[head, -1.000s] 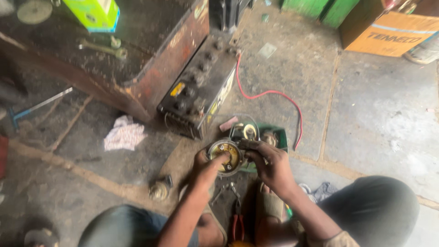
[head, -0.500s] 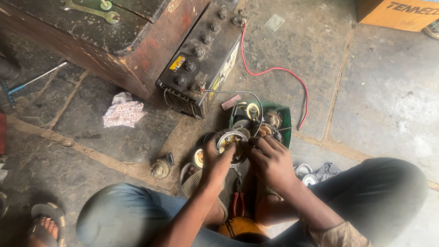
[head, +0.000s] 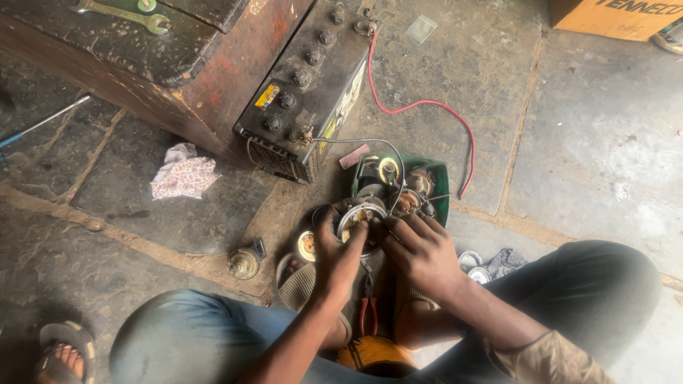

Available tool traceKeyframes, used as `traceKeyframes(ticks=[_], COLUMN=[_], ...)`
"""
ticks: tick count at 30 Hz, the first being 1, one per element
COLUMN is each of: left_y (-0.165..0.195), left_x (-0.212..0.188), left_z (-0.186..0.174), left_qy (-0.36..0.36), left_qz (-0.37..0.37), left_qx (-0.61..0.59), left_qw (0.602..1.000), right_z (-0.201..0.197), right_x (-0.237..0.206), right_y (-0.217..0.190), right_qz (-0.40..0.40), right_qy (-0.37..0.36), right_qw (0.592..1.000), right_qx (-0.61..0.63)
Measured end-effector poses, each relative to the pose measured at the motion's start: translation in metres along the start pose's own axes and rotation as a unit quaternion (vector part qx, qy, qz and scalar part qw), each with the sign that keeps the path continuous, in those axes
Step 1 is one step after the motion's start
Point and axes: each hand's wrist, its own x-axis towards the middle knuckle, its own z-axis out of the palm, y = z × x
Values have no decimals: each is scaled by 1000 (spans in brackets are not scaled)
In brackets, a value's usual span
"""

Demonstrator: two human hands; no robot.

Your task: The person sits on the floor and uses a screwdriver to adjust components inside a small mechanical part. They then use a sanding block to smooth the surface of the part and a small brush to clean it. The person repeatedly handles the part, applying pressure and making adjustments.

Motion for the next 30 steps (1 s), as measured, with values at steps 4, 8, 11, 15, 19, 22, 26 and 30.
traceKeyframes(ticks=[4,8,11,15,19,22,26,30], left_y=[4,10,12,13,14,14,14,11], left_x=[-2,-1,2,8,12,13,13,15], left_z=[0,-1,-3,-5,-6,-6,-7,-7], left_qy=[2,60,27,25,51,8,0,-14], left_qz=[-11,-71,-26,-10,-26,1,-35,-54], left_qx=[-26,-49,-92,-89,-45,-106,-144,-129], left_qw=[1000,994,995,996,997,994,989,990], right_z=[-1,5,11,16,15,11,11,16], right_x=[1,3,4,4,4,4,4,1], right_y=[6,8,9,10,17,23,24,24], right_qz=[-47,-76,-110,-115,-130,-135,-126,-118], right_qy=[-12,-19,-19,-13,-11,-17,-27,-5], right_qw=[998,997,994,993,991,990,991,993], right_qx=[-26,-24,-19,-17,-16,-22,-21,-26])
